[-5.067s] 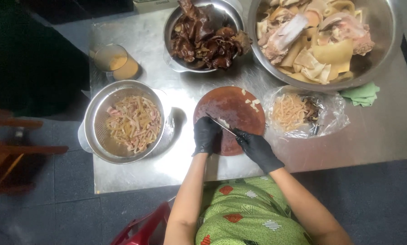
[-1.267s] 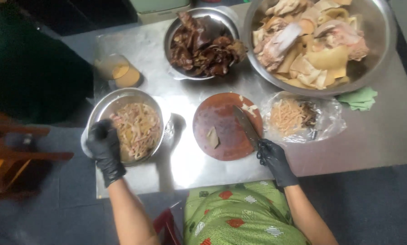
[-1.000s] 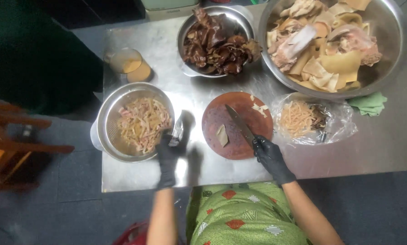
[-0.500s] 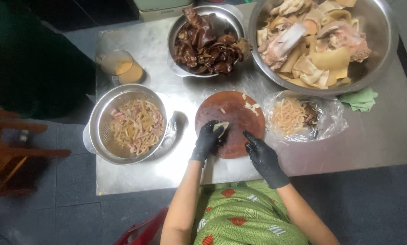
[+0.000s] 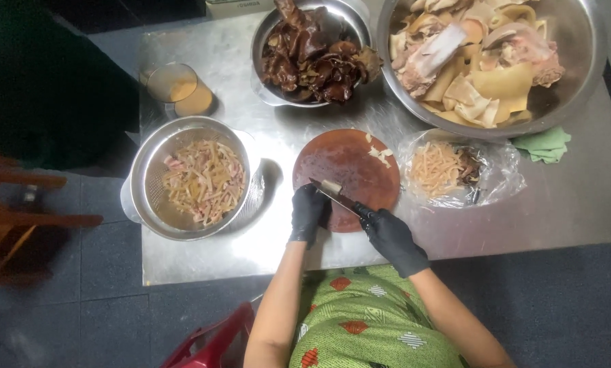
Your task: Slicing pieces of meat or skin on a wooden cutting board using a knife in a food preparation area.
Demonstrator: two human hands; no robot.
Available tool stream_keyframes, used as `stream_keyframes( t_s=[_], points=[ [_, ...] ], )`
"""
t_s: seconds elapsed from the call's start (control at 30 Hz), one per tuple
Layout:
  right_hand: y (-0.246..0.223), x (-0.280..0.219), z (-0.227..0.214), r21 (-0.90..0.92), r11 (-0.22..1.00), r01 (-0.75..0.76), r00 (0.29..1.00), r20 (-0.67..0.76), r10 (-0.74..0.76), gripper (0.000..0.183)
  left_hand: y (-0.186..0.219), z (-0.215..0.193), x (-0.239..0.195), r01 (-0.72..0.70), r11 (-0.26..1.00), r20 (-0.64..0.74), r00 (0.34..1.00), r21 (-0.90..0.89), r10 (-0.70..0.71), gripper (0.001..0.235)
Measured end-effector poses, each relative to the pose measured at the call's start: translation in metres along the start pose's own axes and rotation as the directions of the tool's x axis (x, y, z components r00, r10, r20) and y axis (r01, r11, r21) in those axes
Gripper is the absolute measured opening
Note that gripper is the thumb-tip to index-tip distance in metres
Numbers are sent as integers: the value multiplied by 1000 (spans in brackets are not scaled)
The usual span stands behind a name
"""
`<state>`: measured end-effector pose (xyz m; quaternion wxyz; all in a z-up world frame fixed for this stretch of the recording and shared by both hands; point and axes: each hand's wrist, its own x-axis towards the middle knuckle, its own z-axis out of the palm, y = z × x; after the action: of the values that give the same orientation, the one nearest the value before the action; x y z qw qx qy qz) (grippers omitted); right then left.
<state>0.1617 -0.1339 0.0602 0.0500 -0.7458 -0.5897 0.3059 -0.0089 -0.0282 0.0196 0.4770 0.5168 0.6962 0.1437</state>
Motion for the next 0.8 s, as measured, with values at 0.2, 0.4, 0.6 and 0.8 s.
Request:
stream_keyframes(
  t_s=[0.2,0.4,0.6,0.8],
  points=[
    [5,13,14,23,998,-57,998,40,56,39,-21,25,-1,-22,999,-81,997,-48,19,29],
    [6,8,12,44,998,-38,998,49,36,38,-10,17,-9,-52,991,-108,993,-120,39,31],
    [-34,2,-19,160,987,-12,999,54,4,39,-38,47,-9,-156,985,-232,963,-67,137,22],
    [-8,22,14,-16,1000,-14,1000,-3,14,37,-50,62,-7,-272,962,-332,908,-7,254,25]
  ],
)
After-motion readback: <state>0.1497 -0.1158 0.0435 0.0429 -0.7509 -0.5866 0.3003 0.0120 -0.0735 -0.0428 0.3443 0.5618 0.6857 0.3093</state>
